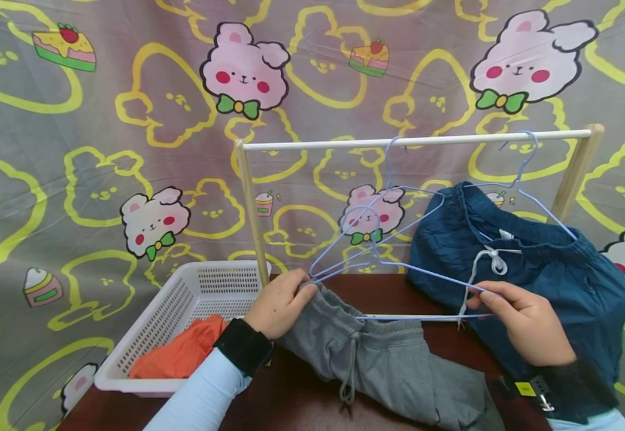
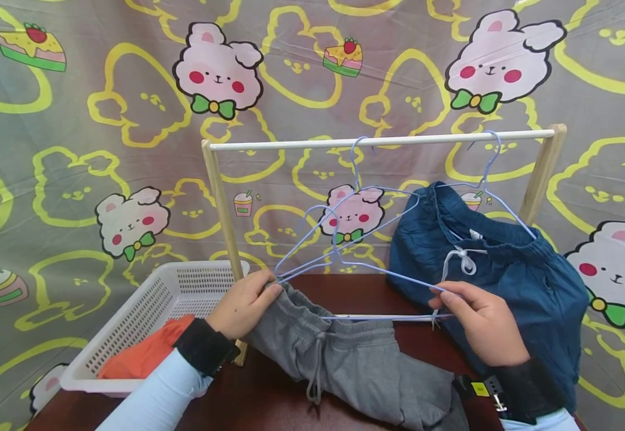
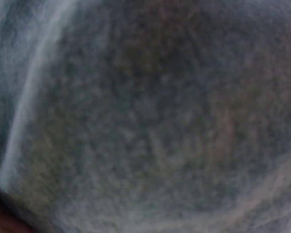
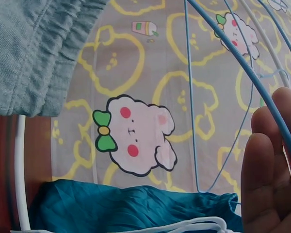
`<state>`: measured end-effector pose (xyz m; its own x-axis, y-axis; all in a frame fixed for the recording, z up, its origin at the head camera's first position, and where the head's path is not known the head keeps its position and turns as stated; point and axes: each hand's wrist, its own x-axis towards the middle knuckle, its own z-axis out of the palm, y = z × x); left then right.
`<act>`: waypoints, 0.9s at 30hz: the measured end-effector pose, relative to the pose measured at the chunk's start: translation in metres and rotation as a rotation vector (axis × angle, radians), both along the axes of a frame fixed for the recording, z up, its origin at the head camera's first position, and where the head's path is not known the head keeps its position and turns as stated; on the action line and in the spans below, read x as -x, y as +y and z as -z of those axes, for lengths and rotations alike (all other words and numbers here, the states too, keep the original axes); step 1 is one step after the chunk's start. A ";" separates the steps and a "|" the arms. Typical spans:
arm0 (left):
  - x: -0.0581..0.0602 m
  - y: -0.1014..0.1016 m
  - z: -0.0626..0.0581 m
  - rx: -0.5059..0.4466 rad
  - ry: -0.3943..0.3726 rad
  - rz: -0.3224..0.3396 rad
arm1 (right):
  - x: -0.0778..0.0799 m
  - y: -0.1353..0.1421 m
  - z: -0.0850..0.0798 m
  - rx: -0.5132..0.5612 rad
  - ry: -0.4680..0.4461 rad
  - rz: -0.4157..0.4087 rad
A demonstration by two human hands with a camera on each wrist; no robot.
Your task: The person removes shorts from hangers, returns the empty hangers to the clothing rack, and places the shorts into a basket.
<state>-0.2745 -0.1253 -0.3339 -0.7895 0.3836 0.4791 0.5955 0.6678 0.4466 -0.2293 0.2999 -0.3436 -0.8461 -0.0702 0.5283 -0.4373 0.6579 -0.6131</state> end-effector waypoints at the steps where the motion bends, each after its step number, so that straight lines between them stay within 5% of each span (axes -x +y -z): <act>1: 0.000 0.000 0.000 0.001 -0.003 -0.004 | 0.000 0.001 -0.001 -0.001 0.001 0.007; 16: 0.000 -0.001 0.002 0.041 -0.047 -0.040 | -0.005 0.015 -0.009 0.023 0.013 0.106; 27: 0.000 0.000 0.003 0.082 -0.154 -0.133 | -0.007 0.018 -0.013 0.004 0.054 0.156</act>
<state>-0.2746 -0.1252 -0.3366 -0.8972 0.3037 0.3205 0.4286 0.7736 0.4668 -0.2220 0.3174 -0.3307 -0.8169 0.0614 0.5734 -0.3628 0.7182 -0.5938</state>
